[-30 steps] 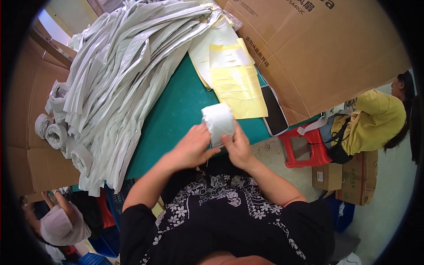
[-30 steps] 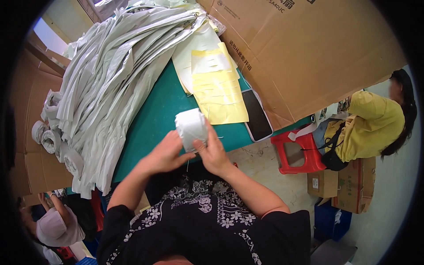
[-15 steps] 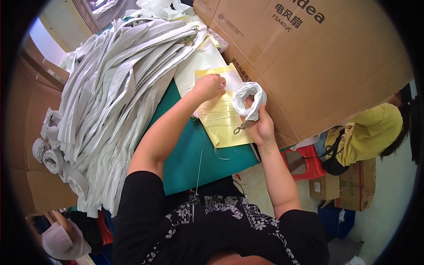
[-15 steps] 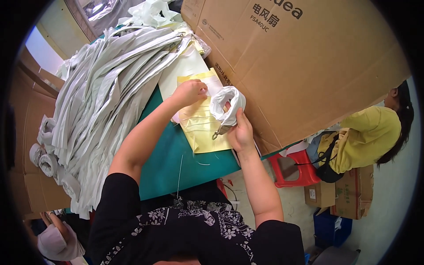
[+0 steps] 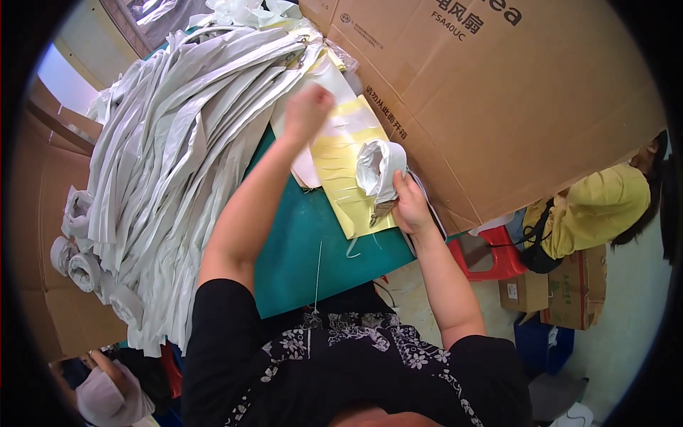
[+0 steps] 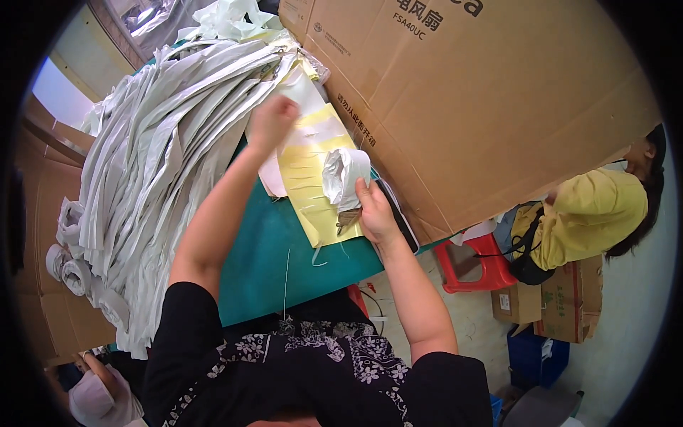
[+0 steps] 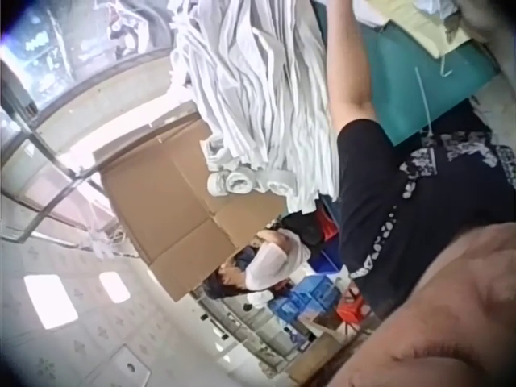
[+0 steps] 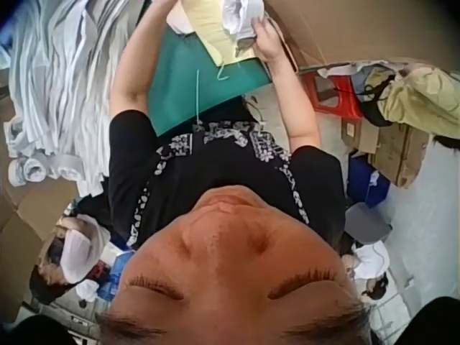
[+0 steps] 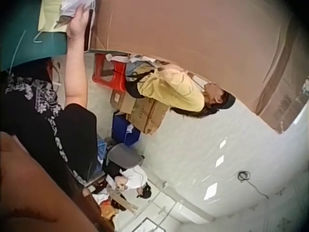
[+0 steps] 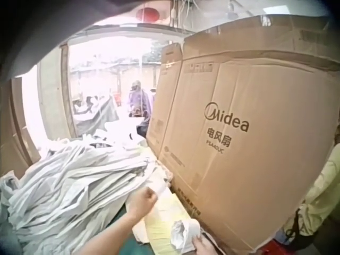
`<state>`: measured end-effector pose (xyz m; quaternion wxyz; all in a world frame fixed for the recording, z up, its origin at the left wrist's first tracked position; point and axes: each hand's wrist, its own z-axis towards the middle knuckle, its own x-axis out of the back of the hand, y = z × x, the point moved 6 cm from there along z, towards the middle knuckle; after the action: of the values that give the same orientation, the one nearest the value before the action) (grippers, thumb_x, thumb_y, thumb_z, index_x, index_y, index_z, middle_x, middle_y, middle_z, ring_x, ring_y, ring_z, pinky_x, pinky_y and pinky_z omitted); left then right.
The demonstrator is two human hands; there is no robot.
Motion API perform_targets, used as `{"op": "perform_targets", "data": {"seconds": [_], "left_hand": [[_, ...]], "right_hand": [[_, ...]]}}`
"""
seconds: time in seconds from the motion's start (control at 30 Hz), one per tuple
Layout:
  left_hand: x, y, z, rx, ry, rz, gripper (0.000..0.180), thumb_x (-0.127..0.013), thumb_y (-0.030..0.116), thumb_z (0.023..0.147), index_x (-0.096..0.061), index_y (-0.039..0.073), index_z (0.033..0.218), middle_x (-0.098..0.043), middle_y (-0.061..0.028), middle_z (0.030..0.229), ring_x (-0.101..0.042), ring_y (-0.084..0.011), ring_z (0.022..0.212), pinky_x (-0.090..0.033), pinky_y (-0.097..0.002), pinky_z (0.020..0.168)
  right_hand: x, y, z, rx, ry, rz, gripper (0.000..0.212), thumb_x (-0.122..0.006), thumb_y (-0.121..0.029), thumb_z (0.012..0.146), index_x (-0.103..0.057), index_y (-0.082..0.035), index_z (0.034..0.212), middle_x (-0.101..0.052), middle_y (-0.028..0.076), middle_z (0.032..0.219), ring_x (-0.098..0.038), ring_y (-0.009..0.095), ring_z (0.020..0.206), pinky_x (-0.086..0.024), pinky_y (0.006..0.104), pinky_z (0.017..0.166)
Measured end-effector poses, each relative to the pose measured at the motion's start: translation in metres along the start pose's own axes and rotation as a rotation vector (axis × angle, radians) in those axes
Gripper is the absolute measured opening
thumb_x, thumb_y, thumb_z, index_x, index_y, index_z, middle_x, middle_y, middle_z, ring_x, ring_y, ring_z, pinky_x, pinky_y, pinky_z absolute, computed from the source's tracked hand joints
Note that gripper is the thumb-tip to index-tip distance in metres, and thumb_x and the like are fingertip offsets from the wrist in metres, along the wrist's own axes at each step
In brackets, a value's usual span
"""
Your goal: Rolling up white fabric belts, securing each with adhesive tape from a dispenser, and placing the bundles into a plastic basket.
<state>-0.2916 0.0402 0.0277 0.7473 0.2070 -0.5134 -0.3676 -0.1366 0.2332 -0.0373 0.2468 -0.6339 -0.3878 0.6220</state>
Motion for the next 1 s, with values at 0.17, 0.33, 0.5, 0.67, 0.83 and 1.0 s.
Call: {"op": "perform_targets", "data": {"seconds": [0.17,0.33,0.5,0.67,0.83,1.0], "left_hand": [[0.111,-0.104,-0.005,0.563,0.504,-1.428,0.020,-0.048,0.007,0.079,-0.053,-0.009,0.089,-0.062,-0.0178,0.087,-0.064,-0.0298,0.077,-0.054,-0.0369,0.073],[0.183,-0.067,-0.048,0.416,0.528,-1.408,0.014,-0.050,0.001,0.077,-0.048,-0.005,0.089,-0.060,-0.0155,0.083,-0.063,-0.0298,0.080,-0.053,-0.0371,0.081],[0.176,0.035,-0.126,0.094,0.281,-0.743,0.006,-0.049,0.002,0.080,-0.047,0.004,0.085,-0.052,-0.0041,0.073,-0.049,-0.0097,0.063,-0.037,-0.0217,0.056],[0.145,0.102,-0.201,-0.194,0.133,-0.154,0.025,-0.056,0.010,0.077,-0.047,0.001,0.098,-0.050,-0.0152,0.086,-0.051,-0.0302,0.078,-0.042,-0.0367,0.070],[0.134,0.083,-0.237,-0.145,0.187,-0.084,0.029,-0.059,0.024,0.083,-0.048,0.001,0.098,-0.049,-0.0138,0.086,-0.050,-0.0290,0.081,-0.039,-0.0367,0.074],[0.140,0.068,-0.251,0.117,0.249,-0.135,0.026,-0.061,0.025,0.083,-0.051,0.002,0.091,-0.049,-0.0105,0.085,-0.050,-0.0261,0.080,-0.040,-0.0343,0.074]], "right_hand": [[-0.013,0.003,0.000,-0.083,-0.039,-0.114,0.043,-0.041,-0.029,0.096,-0.037,-0.002,0.129,-0.050,0.007,0.124,-0.048,0.017,0.113,-0.037,0.0325,0.097],[-0.021,0.004,0.000,-0.024,-0.032,-0.342,0.043,-0.047,-0.029,0.095,-0.041,0.000,0.126,-0.052,0.009,0.119,-0.049,0.015,0.108,-0.036,0.0278,0.096],[-0.057,-0.018,-0.008,0.124,-0.018,-0.845,0.039,-0.051,-0.030,0.093,-0.051,0.001,0.117,-0.054,0.007,0.115,-0.052,0.010,0.099,-0.041,0.0247,0.085],[-0.113,0.005,-0.030,0.218,-0.113,-0.830,0.034,-0.050,-0.028,0.093,-0.055,0.001,0.112,-0.061,0.004,0.097,-0.055,0.008,0.086,-0.045,0.0233,0.076],[-0.142,0.024,-0.051,0.132,-0.143,-0.764,0.033,-0.047,-0.027,0.095,-0.054,0.000,0.111,-0.061,0.003,0.095,-0.054,0.006,0.084,-0.045,0.0222,0.074],[-0.172,0.016,-0.071,0.418,-0.170,-0.998,0.036,-0.047,-0.032,0.092,-0.056,0.001,0.101,-0.057,0.017,0.090,-0.054,0.031,0.086,-0.042,0.0381,0.078]]}}
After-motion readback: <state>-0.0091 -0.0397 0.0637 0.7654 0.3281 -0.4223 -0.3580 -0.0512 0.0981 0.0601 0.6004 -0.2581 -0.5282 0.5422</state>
